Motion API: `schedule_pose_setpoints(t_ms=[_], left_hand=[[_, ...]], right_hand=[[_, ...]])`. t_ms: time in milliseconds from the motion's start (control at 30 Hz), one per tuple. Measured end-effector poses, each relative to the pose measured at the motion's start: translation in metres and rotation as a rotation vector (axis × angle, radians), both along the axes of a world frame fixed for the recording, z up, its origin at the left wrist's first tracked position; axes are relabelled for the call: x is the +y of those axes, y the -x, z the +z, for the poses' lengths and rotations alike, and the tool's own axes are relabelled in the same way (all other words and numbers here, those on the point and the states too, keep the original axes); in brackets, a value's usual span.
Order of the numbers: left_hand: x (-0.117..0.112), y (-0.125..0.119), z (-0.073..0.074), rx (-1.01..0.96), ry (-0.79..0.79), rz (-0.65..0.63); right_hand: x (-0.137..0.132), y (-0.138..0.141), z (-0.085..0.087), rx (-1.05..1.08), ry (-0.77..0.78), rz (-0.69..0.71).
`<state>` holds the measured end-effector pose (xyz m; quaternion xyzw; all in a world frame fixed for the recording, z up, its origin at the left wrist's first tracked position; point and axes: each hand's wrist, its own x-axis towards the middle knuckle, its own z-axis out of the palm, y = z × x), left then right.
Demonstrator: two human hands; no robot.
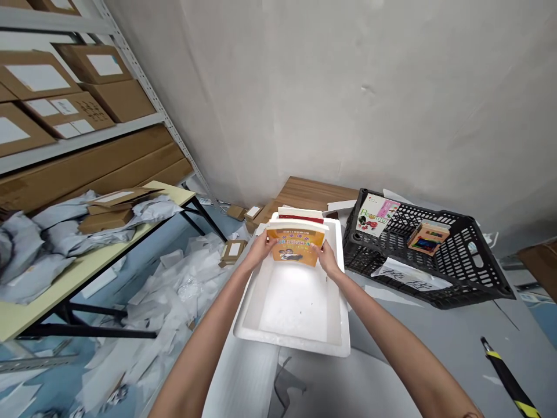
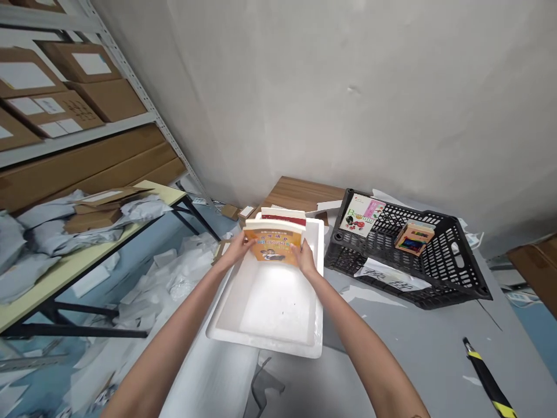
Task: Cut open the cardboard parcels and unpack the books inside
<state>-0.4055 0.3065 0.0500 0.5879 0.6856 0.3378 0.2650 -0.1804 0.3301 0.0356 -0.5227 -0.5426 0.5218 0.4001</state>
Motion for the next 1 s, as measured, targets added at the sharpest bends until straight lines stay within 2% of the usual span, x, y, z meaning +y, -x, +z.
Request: schedule_pose_setpoints(t_ms=[200, 467, 633, 767, 1000], left_hand=[[0.002, -0.022, -0.025, 0.107, 0.05, 0.111], [0.031, -0.042, -0.049, 0.093, 0.088, 0.303], [0.044, -0.048, -0.063, 0.05, 0.137, 0.326], [0.046, -0.049, -0.068, 0.008, 0.15, 0.306], [0.05, -0.047, -0.063, -0.036, 0.053, 0.335]], right_hand=[[0.003, 0.001, -0.031, -0.177, 0.101, -0.133], [0.029, 0.015, -0.043, -0.256, 0.173, -0.178], [0.046, 0.02, -0.051, -0.231, 0.313, -0.142], [0.051, 0.02, -0.057, -0.187, 0.365, -0.102], [0.052, 0.024, -0.065, -0.207, 0.298, -0.128]])
